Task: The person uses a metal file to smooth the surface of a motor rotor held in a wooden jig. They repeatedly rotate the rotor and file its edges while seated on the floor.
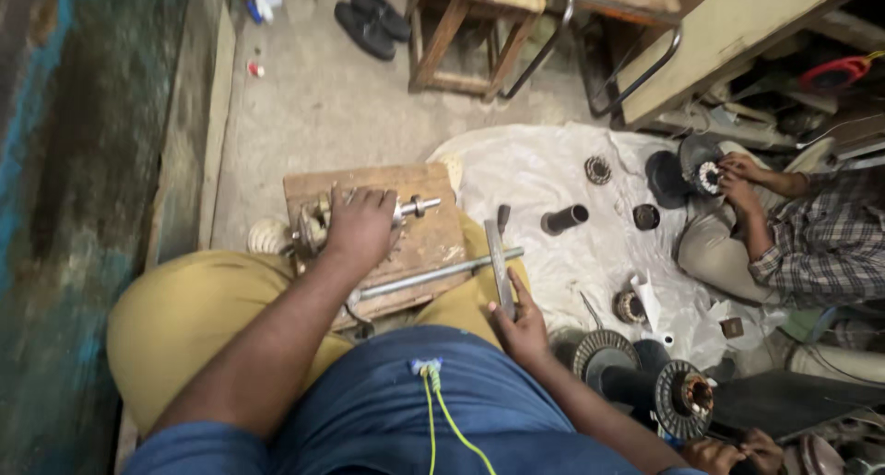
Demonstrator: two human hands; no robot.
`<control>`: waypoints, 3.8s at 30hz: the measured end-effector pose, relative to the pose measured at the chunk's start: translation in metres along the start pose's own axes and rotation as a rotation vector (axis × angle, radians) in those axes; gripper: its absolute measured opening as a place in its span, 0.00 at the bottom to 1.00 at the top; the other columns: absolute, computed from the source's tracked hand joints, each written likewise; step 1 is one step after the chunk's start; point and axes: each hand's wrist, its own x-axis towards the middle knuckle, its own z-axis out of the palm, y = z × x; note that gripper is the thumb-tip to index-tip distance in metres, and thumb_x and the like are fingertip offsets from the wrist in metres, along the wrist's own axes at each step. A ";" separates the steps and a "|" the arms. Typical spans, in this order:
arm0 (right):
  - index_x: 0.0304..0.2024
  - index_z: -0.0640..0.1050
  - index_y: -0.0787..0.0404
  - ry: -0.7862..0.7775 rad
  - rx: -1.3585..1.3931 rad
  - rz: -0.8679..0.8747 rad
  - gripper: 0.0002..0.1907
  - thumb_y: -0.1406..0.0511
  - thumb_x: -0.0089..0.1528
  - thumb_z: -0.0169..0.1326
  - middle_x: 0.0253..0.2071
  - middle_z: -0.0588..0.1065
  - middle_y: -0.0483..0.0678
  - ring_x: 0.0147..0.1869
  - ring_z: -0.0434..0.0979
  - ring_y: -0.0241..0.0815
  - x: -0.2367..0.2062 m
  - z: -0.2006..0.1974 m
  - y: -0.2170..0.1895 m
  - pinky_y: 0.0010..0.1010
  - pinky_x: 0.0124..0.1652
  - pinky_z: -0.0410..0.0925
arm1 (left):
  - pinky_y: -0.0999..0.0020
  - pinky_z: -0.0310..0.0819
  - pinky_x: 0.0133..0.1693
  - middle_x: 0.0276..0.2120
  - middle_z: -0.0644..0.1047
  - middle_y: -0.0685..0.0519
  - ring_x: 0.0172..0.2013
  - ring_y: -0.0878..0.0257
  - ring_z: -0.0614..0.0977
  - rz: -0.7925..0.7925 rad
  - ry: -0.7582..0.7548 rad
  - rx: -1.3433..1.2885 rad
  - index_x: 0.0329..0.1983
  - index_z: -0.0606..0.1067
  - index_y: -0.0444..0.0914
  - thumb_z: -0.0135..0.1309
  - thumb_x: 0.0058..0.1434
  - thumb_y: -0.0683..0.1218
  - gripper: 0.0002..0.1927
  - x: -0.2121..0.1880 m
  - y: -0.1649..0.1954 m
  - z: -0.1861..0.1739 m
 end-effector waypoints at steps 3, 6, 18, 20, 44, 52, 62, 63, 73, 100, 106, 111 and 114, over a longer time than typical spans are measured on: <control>0.76 0.55 0.60 0.008 -0.098 -0.056 0.41 0.69 0.63 0.57 0.57 0.76 0.55 0.54 0.78 0.37 0.002 -0.001 0.008 0.29 0.51 0.72 | 0.30 0.53 0.64 0.50 0.79 0.49 0.57 0.52 0.77 -0.003 -0.162 -0.010 0.60 0.73 0.42 0.63 0.56 0.57 0.30 0.006 -0.007 0.001; 0.75 0.56 0.60 -0.002 -0.188 -0.072 0.40 0.68 0.64 0.57 0.58 0.76 0.55 0.55 0.78 0.37 0.005 -0.004 0.015 0.28 0.52 0.71 | 0.29 0.53 0.62 0.49 0.79 0.49 0.55 0.51 0.78 0.024 -0.143 0.006 0.61 0.72 0.43 0.65 0.53 0.55 0.32 0.007 -0.008 0.000; 0.76 0.56 0.62 -0.057 -0.179 -0.041 0.38 0.67 0.65 0.56 0.55 0.77 0.52 0.52 0.77 0.34 0.013 -0.004 0.026 0.25 0.50 0.70 | 0.30 0.54 0.61 0.48 0.80 0.49 0.53 0.53 0.79 -0.031 -0.209 -0.099 0.56 0.73 0.43 0.66 0.52 0.61 0.32 0.017 -0.028 -0.013; 0.75 0.57 0.63 -0.062 -0.227 -0.053 0.38 0.68 0.65 0.56 0.56 0.77 0.52 0.53 0.77 0.34 0.013 -0.005 0.025 0.25 0.50 0.70 | 0.36 0.62 0.58 0.44 0.81 0.50 0.50 0.54 0.81 -0.005 -0.285 -0.024 0.54 0.74 0.45 0.64 0.54 0.62 0.29 0.017 -0.027 -0.011; 0.77 0.62 0.59 -0.027 -0.302 -0.070 0.37 0.63 0.66 0.57 0.33 0.73 0.46 0.28 0.65 0.27 0.028 0.010 -0.013 0.21 0.29 0.63 | 0.54 0.71 0.42 0.31 0.81 0.52 0.35 0.54 0.84 0.026 -0.188 0.010 0.44 0.78 0.45 0.66 0.51 0.63 0.24 0.014 -0.028 0.011; 0.74 0.67 0.57 -0.145 -0.228 -0.021 0.30 0.65 0.68 0.55 0.28 0.68 0.38 0.26 0.60 0.26 0.061 0.033 -0.028 0.21 0.26 0.57 | 0.53 0.71 0.43 0.33 0.81 0.52 0.37 0.54 0.83 0.028 -0.184 0.009 0.45 0.78 0.45 0.67 0.49 0.63 0.26 0.014 -0.027 0.011; 0.75 0.64 0.57 -0.161 -0.241 -0.018 0.30 0.64 0.70 0.51 0.23 0.65 0.36 0.24 0.61 0.26 0.070 0.037 -0.033 0.20 0.24 0.58 | 0.53 0.70 0.42 0.31 0.80 0.52 0.36 0.55 0.83 0.019 -0.221 -0.001 0.43 0.78 0.46 0.66 0.51 0.63 0.24 0.016 -0.029 0.012; 0.75 0.63 0.57 -0.115 -0.231 -0.027 0.31 0.64 0.69 0.51 0.23 0.66 0.36 0.23 0.61 0.26 0.070 0.038 -0.032 0.20 0.24 0.58 | 0.53 0.70 0.42 0.31 0.80 0.52 0.36 0.54 0.83 0.010 -0.236 0.016 0.43 0.78 0.46 0.66 0.50 0.63 0.24 0.016 -0.029 0.011; 0.74 0.64 0.55 -0.163 -0.075 0.091 0.30 0.62 0.69 0.49 0.20 0.62 0.35 0.19 0.57 0.27 0.077 0.044 -0.042 0.21 0.20 0.55 | 0.54 0.69 0.42 0.32 0.81 0.52 0.37 0.54 0.83 0.030 -0.219 0.018 0.43 0.78 0.46 0.67 0.49 0.65 0.26 0.016 -0.028 0.007; 0.75 0.61 0.48 -0.186 -0.002 0.167 0.30 0.57 0.70 0.45 0.17 0.60 0.38 0.18 0.57 0.29 0.069 0.054 -0.031 0.22 0.19 0.55 | 0.41 0.67 0.55 0.36 0.82 0.48 0.39 0.52 0.84 -0.060 -0.272 0.050 0.51 0.76 0.40 0.63 0.56 0.58 0.25 0.025 -0.015 0.016; 0.75 0.64 0.54 -0.224 -0.086 0.107 0.28 0.59 0.72 0.46 0.21 0.61 0.36 0.20 0.59 0.28 0.061 0.058 -0.021 0.22 0.21 0.58 | 0.44 0.74 0.44 0.47 0.78 0.43 0.49 0.47 0.78 -0.108 -0.340 0.021 0.55 0.72 0.36 0.58 0.58 0.59 0.28 0.031 -0.009 0.017; 0.73 0.63 0.51 -0.095 0.033 0.280 0.28 0.60 0.70 0.46 0.18 0.60 0.37 0.18 0.56 0.28 0.060 0.045 -0.032 0.22 0.18 0.52 | 0.42 0.74 0.43 0.48 0.77 0.43 0.52 0.47 0.75 -0.167 -0.227 -0.055 0.54 0.73 0.37 0.56 0.60 0.54 0.23 0.026 -0.006 0.027; 0.74 0.64 0.51 -0.087 0.051 0.248 0.29 0.61 0.69 0.47 0.18 0.60 0.37 0.18 0.56 0.28 0.060 0.032 -0.043 0.22 0.20 0.53 | 0.41 0.71 0.46 0.49 0.76 0.43 0.52 0.47 0.75 -0.169 -0.252 -0.087 0.54 0.72 0.37 0.56 0.60 0.53 0.23 0.025 -0.007 0.034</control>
